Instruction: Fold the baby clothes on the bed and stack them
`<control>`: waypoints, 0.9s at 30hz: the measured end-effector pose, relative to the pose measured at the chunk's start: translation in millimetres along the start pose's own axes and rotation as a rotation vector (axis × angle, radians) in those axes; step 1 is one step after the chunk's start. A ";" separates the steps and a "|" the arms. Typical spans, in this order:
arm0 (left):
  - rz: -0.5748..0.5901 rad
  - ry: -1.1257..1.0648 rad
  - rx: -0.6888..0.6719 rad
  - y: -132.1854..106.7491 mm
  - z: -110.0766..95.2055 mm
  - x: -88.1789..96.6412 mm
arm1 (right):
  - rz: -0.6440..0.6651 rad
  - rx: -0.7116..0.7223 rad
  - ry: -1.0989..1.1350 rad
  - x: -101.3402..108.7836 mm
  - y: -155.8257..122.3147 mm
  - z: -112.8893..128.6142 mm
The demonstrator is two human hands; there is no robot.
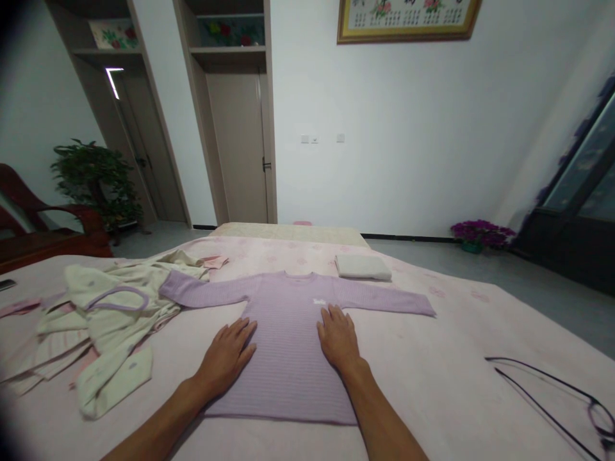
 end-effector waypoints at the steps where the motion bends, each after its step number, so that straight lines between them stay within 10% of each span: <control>1: -0.031 0.018 0.016 4.8 5.5 2.0 | -0.002 0.001 0.000 0.3 -0.1 0.3; 15: -0.238 0.366 0.400 58.8 203.8 89.3 | -0.018 -0.005 0.031 4.9 -0.8 1.1; 27: -0.212 0.188 0.624 76.5 219.5 111.0 | -0.046 0.005 0.043 3.7 -3.1 1.1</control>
Point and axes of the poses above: each hand's wrist, its own y-axis towards the middle knuckle, its own x-axis out of the back of the hand, z = x × y, the point moved 6 cm from there along y, towards the middle knuckle, and after that the axes turned 4 degrees about x, right-handed, at the moved point
